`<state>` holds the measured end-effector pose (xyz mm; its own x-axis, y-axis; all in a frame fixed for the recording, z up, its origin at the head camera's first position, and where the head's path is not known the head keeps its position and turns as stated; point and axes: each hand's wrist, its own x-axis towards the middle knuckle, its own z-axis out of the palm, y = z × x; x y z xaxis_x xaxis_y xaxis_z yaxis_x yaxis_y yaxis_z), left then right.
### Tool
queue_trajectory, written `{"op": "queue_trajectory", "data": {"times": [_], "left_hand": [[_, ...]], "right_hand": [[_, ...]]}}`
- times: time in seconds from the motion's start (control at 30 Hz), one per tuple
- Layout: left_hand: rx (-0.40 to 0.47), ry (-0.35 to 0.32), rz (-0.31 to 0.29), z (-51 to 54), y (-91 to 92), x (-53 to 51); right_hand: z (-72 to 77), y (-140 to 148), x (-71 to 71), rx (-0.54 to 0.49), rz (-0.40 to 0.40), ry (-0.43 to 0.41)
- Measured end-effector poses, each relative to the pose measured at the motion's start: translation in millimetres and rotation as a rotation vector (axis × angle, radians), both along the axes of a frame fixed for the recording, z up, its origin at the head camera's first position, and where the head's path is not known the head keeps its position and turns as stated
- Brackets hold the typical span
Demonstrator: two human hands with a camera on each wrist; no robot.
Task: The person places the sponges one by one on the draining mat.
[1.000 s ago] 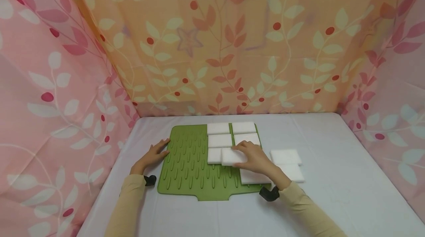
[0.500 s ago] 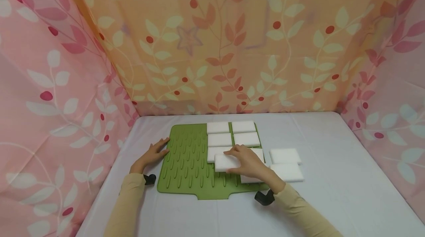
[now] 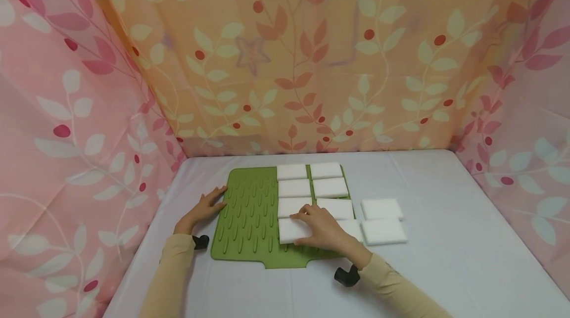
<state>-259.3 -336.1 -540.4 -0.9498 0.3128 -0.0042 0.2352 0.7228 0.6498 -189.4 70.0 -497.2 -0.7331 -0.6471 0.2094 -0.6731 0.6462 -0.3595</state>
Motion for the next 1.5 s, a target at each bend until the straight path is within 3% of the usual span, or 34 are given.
{"op": "queue_trajectory", "data": {"times": [0.43, 0.9, 1.13, 1.5], "left_hand": [[0.012, 0.0, -0.006, 0.2, -0.1, 0.9], [0.004, 0.002, 0.0, 4.5, 1.2, 2.3], [0.011, -0.005, 0.004, 3.6, 2.9, 3.5], [0.014, -0.009, 0.001, 1.0, 0.5, 0.2]], "right_hand": [[-15.9, -6.5, 3.9, 0.01, -0.009, 0.072], [-21.1, -9.9, 5.4, 0.003, -0.019, 0.094], [-17.6, -3.8, 5.4, 0.02, -0.05, 0.054], [-11.6, 10.7, 1.7, -0.006, -0.051, 0.08]]}}
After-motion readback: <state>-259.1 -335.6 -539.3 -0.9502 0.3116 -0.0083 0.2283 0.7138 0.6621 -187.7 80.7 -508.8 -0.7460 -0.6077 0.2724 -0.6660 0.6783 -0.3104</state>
